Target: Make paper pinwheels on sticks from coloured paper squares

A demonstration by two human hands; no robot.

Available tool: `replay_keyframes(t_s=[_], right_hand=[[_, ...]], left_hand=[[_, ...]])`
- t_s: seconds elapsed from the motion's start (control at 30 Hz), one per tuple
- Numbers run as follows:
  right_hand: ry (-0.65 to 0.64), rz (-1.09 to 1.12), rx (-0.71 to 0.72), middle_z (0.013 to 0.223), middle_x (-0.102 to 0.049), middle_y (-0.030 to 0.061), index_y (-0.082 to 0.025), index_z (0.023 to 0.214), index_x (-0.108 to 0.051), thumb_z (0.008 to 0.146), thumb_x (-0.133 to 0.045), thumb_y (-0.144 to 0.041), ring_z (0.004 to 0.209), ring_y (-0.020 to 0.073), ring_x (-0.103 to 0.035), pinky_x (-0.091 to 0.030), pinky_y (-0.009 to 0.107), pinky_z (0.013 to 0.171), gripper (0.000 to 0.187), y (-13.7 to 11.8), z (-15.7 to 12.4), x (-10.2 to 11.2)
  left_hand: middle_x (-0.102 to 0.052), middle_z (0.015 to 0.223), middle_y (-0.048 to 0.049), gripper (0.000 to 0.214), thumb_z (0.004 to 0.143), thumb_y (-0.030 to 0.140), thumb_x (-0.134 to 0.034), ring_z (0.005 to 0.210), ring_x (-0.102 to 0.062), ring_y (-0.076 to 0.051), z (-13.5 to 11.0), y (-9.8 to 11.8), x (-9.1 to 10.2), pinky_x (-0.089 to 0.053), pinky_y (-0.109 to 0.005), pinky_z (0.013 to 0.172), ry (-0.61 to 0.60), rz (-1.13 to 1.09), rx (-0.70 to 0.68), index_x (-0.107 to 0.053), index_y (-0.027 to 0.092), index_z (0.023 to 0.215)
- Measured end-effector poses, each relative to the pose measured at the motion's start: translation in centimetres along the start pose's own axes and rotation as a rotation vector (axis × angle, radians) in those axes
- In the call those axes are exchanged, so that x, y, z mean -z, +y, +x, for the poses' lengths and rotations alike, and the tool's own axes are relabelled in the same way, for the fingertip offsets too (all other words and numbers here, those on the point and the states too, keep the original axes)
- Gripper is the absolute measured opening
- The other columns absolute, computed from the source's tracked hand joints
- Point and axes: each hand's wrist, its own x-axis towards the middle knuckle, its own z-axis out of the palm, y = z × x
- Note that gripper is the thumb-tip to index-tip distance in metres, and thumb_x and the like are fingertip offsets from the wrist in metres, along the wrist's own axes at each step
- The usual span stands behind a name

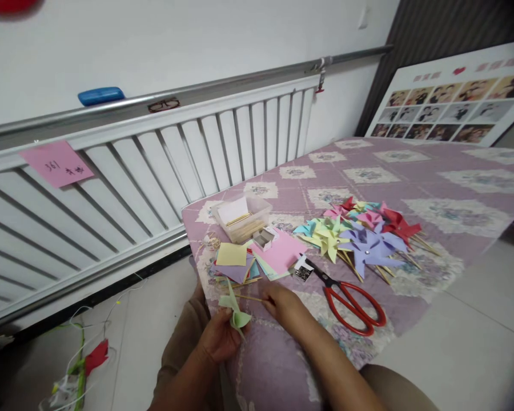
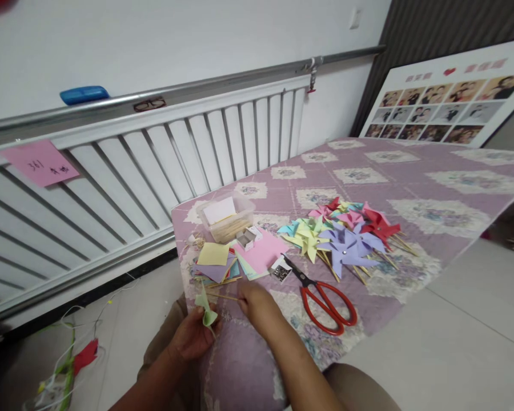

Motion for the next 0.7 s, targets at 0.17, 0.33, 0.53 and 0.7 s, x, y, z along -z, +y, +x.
replay_keyframes(t_s=[0.17,0.33,0.53,0.7], right_hand=[[0.065,0.17,-0.05,0.064,-0.055,-0.0014,-0.019,0.068,-0.054,0.079,-0.048,-0.019,0.06,0.0134,-0.05,-0.037,0.022,0.055,0.013,1.0,-2.2,1.6],[0.109,0.291,-0.099,0.061,-0.049,-0.0032,-0.02,0.067,-0.051,0.08,-0.047,-0.024,0.056,0.0123,-0.045,-0.036,0.022,0.053,0.014,1.5,-4.0,2.9],[0.12,0.357,-0.111,0.06,-0.045,-0.0044,-0.02,0.065,-0.049,0.079,-0.049,-0.025,0.056,0.0116,-0.043,-0.035,0.022,0.053,0.015,1.9,-5.6,3.7],[0.129,0.366,-0.114,0.059,-0.046,-0.0045,-0.02,0.065,-0.051,0.079,-0.05,-0.024,0.056,0.0118,-0.044,-0.035,0.022,0.052,0.014,2.3,-6.7,3.6]], left_hand=[[-0.071,0.074,-0.0016,0.015,0.066,0.018,-0.076,0.07,-0.066,-0.014,0.1,0.0,0.1,-0.055,-0.029,0.073,0.032,-0.094,0.006,-0.067,0.013,0.078],[-0.073,0.08,-0.0048,0.02,0.072,0.02,-0.072,0.074,-0.068,-0.015,0.1,0.1,-0.5,-0.055,-0.026,0.072,0.004,-0.068,-0.02,-0.068,0.012,0.09],[-0.074,0.083,-0.0064,0.027,0.078,0.019,-0.064,0.076,-0.068,-0.014,0.4,-0.2,-1.5,-0.055,-0.023,0.07,-0.03,-0.081,-0.036,-0.065,0.011,0.104],[-0.073,0.083,-0.0048,0.027,0.081,0.017,-0.06,0.074,-0.068,-0.013,0.6,-0.6,-2.4,-0.056,-0.023,0.068,-0.039,-0.092,-0.051,-0.065,0.012,0.107]])
